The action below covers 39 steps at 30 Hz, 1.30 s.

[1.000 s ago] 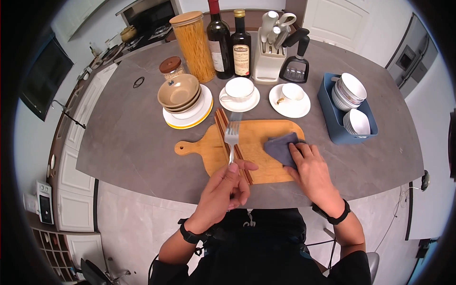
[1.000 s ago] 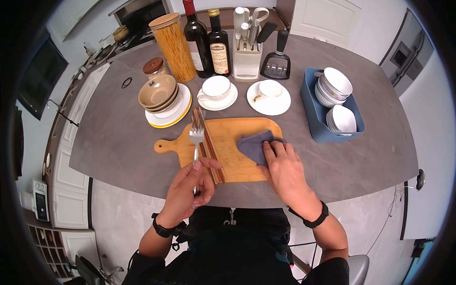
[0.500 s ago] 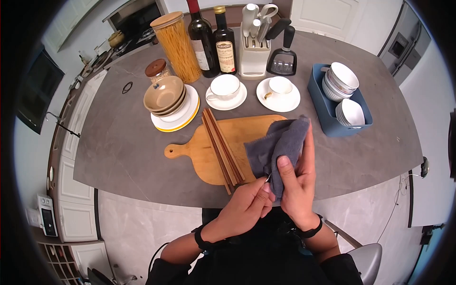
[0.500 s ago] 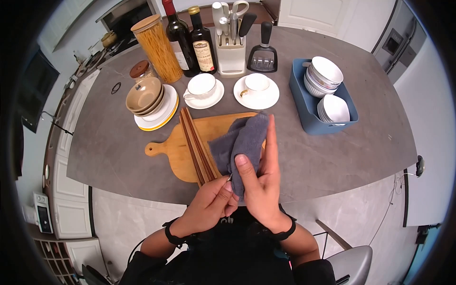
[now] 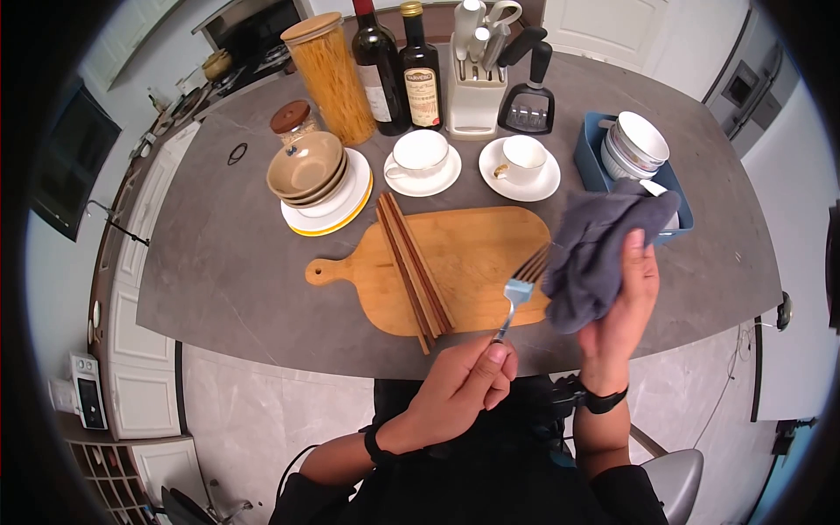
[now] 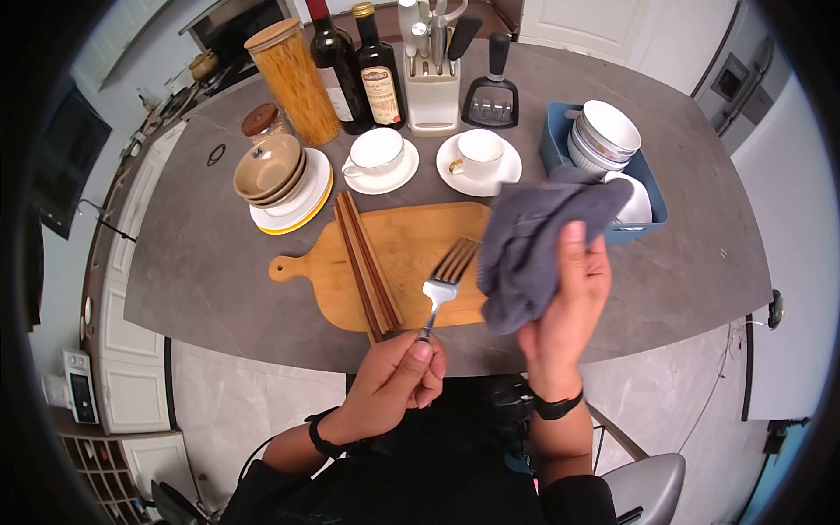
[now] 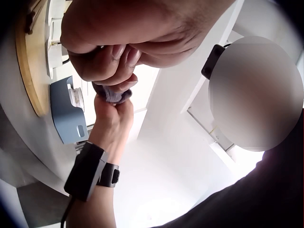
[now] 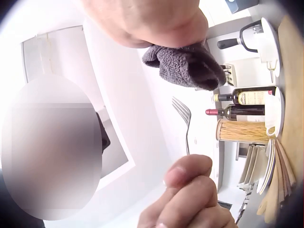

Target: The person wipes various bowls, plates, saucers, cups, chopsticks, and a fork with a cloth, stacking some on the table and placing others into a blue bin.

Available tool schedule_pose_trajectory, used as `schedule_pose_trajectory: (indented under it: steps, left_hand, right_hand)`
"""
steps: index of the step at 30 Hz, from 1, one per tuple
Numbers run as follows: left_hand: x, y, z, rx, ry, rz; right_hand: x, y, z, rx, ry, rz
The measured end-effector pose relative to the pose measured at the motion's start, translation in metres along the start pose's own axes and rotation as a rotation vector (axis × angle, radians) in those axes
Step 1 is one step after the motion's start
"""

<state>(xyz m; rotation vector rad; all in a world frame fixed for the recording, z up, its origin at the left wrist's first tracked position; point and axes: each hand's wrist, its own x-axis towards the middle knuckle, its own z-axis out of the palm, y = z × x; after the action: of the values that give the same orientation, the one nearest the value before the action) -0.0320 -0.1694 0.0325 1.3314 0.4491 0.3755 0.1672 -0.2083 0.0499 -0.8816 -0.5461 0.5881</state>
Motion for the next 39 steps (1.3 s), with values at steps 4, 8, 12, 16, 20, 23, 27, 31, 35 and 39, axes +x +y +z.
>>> schedule_pose_trajectory:
  steps: [4,8,12,16,20,23,27,31,35,39]
  left_hand:
    - [0.005,0.002,-0.002,-0.061,0.082,0.008]
    - [0.008,-0.012,0.000,0.021,0.083,0.029]
    - [0.005,-0.016,0.004,0.127,0.123,0.074]
    - [0.006,-0.009,0.004,0.270,0.266,0.213]
    - [0.003,-0.001,-0.015,0.502,0.153,0.247]
    - [0.001,0.027,-0.021,0.759,0.317,0.163]
    - [-0.005,0.029,-0.027,0.437,0.441,0.480]
    - [-0.010,0.008,-0.029,0.056,0.276,0.401]
    - [-0.016,0.027,-0.056,-0.037,0.706,0.410]
    - [-0.014,0.048,-0.103,0.394,0.855,0.096]
  right_hand:
    - [-0.038,0.017,-0.002,0.246,-0.323,0.448]
    - [-0.041,0.010,0.014,0.017,-0.234,0.404]
    - [-0.029,0.005,0.016,0.110,-0.166,0.342]
    - [-0.059,0.018,0.019,-0.070,-0.344,0.412]
    - [-0.059,0.016,0.009,-0.093,-0.333,0.358]
    - [-0.059,0.005,0.011,-0.351,-0.312,0.124]
    - [-0.071,-0.004,0.012,-0.659,-0.701,0.123]
    - [-0.078,0.000,0.013,-0.631,-0.782,0.130]
    - [-0.075,0.001,-0.003,-0.663,-0.877,0.215]
    - [-0.071,-0.008,-0.013,-0.805,-0.669,0.316]
